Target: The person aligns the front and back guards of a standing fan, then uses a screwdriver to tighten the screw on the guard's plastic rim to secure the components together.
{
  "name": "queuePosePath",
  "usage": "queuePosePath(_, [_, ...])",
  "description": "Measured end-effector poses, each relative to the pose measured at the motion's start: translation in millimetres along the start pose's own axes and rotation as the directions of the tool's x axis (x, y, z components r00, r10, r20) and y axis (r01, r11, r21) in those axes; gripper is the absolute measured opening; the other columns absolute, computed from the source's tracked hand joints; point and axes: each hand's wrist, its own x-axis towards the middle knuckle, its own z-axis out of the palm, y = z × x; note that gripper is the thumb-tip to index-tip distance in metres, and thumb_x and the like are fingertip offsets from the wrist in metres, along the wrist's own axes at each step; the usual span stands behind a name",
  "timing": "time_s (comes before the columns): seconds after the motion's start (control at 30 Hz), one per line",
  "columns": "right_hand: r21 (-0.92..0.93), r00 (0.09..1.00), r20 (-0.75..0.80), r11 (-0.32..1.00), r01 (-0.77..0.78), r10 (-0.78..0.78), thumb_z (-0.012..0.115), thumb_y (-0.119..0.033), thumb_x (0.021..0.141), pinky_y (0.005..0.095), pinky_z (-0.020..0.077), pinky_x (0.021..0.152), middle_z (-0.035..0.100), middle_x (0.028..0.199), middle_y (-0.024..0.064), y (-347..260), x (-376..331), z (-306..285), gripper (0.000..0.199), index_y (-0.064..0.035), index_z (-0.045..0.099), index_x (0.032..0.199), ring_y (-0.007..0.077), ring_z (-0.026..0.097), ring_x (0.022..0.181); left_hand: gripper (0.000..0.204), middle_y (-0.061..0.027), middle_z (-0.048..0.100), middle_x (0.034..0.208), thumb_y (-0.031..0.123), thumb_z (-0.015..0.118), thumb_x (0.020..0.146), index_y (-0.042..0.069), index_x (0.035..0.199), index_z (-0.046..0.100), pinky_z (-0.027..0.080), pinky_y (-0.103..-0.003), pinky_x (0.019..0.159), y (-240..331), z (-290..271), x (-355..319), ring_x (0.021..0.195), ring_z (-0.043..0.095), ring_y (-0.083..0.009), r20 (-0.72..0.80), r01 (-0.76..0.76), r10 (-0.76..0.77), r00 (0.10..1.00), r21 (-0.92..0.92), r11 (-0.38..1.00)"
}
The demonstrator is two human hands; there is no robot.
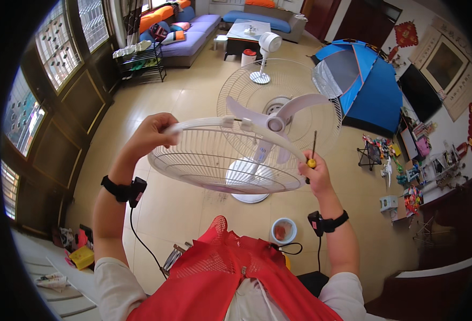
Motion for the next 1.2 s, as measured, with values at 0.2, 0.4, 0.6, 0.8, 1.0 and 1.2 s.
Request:
queuePosePath(0.2, [-0.056, 0.984, -0.177, 0.998, 0.016, -0.026, 0.066, -0.010, 0.083, 0.0203, 0.0397, 0.060, 0.054, 0.075, -0.0029, -38, -22, -14, 0.021, -0.0032, 0.056, 0.100, 0.0059, 0.049, 0.066, 0.052, -0.0055, 0.059, 0.102, 0.024, 0.077, 0.076, 0.001, 0.117, 0.053, 0.044, -0.028, 0.086, -1, 7, 40, 0.095, 0.056, -0.0148, 0.049, -0.241, 0.239, 0.970, 0.034, 0.970])
queuePosePath(0.4, [0.004, 0.952, -0.298, 0.997, 0.074, -0.069, 0.065, -0.013, 0.084, 0.0215, 0.0397, 0.059, 0.055, 0.075, -0.0013, -66, -24, -32, 0.021, -0.0040, 0.055, 0.100, 0.0077, 0.050, 0.063, 0.081, -0.0168, 0.043, 0.138, 0.051, 0.062, 0.084, 0.006, 0.143, 0.029, 0.026, -0.041, 0.110, -77, -22, 72, 0.134, 0.032, -0.0279, -0.184, -0.410, 0.447, 0.875, 0.208, 0.888])
queuePosePath(0.6, [0.093, 0.890, -0.453, 0.990, 0.105, -0.052, 0.066, -0.013, 0.084, 0.0208, 0.0393, 0.058, 0.054, 0.073, -0.0020, -75, -25, -49, 0.019, -0.0049, 0.054, 0.095, 0.0074, 0.050, 0.062, 0.087, -0.0140, 0.023, 0.152, 0.065, 0.044, 0.088, 0.006, 0.147, 0.019, 0.016, -0.044, 0.113, -194, 4, 99, 0.141, 0.020, -0.0291, -0.106, -0.014, -0.020, 0.994, -0.310, 0.951])
queuePosePath(0.8, [0.170, 0.876, -0.480, 0.985, 0.035, 0.051, 0.066, -0.013, 0.083, 0.0212, 0.0409, 0.058, 0.053, 0.073, -0.0016, -48, 3, -71, 0.018, -0.0074, 0.052, 0.093, 0.0078, 0.050, 0.063, 0.068, -0.0061, 0.028, 0.151, 0.058, 0.026, 0.097, 0.014, 0.149, 0.018, 0.024, -0.047, 0.110, -270, 29, 122, 0.134, 0.033, -0.0292, 0.056, 0.199, -0.222, 0.973, -0.688, 0.698])
queuePosePath(1.0, [0.198, 0.879, -0.470, 0.980, 0.010, 0.086, 0.061, -0.010, 0.088, 0.0234, 0.0426, 0.064, 0.055, 0.081, 0.0000, 4, 33, -124, 0.016, -0.0085, 0.052, 0.100, 0.0103, 0.052, 0.069, 0.060, -0.0060, 0.032, 0.147, 0.053, 0.028, 0.099, 0.015, 0.145, 0.024, 0.028, -0.045, 0.108, -261, 65, 145, 0.130, 0.037, -0.0279, -0.105, 0.184, -0.368, 0.924, -0.721, 0.668])
queuePosePath(1.2, [0.122, 0.856, -0.513, 0.993, 0.001, 0.062, 0.059, -0.011, 0.090, 0.0235, 0.0412, 0.070, 0.057, 0.086, 0.0005, 21, 71, -140, 0.019, -0.0043, 0.052, 0.106, 0.0095, 0.052, 0.075, 0.066, -0.0044, 0.036, 0.142, 0.058, 0.034, 0.096, 0.013, 0.144, 0.030, 0.030, -0.045, 0.107, -283, 92, 169, 0.127, 0.036, -0.0255, -0.279, 0.043, -0.456, 0.845, -0.814, 0.579])
